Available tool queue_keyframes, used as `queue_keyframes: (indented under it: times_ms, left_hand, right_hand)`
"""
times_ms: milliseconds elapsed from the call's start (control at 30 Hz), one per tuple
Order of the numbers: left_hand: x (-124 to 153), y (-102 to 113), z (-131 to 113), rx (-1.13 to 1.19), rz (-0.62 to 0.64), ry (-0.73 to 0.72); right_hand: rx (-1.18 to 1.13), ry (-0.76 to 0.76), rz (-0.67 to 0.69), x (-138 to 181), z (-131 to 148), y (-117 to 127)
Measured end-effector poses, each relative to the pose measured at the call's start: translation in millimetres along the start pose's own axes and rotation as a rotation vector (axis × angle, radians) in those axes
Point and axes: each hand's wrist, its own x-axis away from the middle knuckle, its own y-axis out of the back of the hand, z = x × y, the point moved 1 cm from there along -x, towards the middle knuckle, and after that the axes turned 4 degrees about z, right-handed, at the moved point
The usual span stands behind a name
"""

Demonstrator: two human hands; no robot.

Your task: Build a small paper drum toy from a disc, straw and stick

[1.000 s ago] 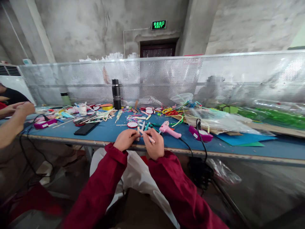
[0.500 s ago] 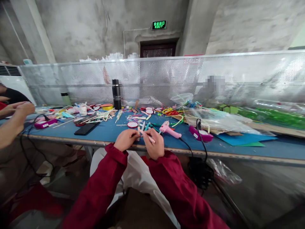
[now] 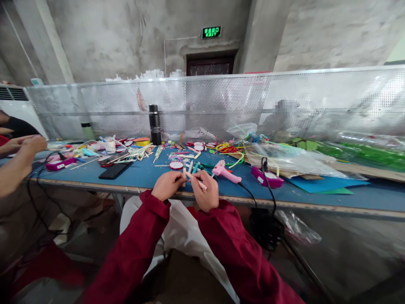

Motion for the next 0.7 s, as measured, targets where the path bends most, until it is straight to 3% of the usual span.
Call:
queue_keyframes:
  times_ms: [700]
  left_hand:
    - [0.6, 0.0, 0.6, -0.029, -0.015, -0.019]
  right_hand:
    - [-0.032, -0.008, -0.003, -1.1, 2.1, -0.7]
